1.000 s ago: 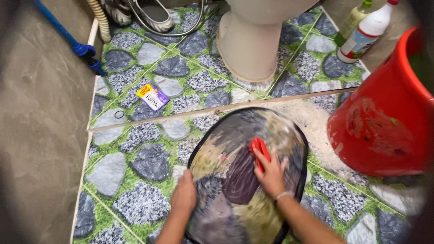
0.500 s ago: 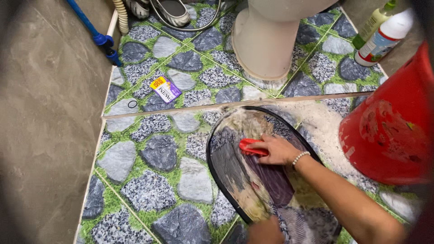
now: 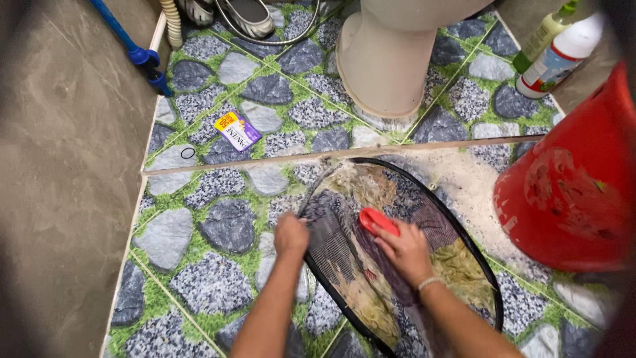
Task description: The person scrubs a patterned bathroom mat on the floor using a red sponge and soapy water. They repeatedly rub the mat's surface, flip it to clean the underside, and continue scrubbing both sides.
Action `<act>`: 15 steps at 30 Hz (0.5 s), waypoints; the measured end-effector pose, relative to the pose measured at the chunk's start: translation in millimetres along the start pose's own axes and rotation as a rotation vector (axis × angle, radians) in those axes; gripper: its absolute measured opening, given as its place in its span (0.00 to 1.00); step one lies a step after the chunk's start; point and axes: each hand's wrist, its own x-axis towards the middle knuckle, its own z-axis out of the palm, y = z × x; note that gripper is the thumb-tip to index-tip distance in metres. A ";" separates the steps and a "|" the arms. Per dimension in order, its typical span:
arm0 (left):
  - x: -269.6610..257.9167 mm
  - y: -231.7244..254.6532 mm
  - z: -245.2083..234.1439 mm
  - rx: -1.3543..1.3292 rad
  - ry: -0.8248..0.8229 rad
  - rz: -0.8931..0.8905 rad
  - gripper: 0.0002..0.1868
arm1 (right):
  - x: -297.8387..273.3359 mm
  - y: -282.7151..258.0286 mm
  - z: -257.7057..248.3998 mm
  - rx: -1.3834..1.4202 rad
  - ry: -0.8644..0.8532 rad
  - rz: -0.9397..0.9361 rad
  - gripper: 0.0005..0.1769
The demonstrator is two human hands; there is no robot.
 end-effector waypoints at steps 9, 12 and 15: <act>-71.6 -76.6 -47.2 -0.111 0.016 -0.024 0.14 | 48.3 23.5 -14.2 0.042 -0.125 -0.349 0.20; -83.2 -57.9 -45.2 0.015 0.087 -0.076 0.14 | 63.5 -9.3 -21.8 0.063 -0.220 -0.129 0.20; -81.8 -37.3 -34.1 0.256 0.105 0.094 0.25 | 61.9 -60.5 -22.2 0.222 -0.418 0.167 0.18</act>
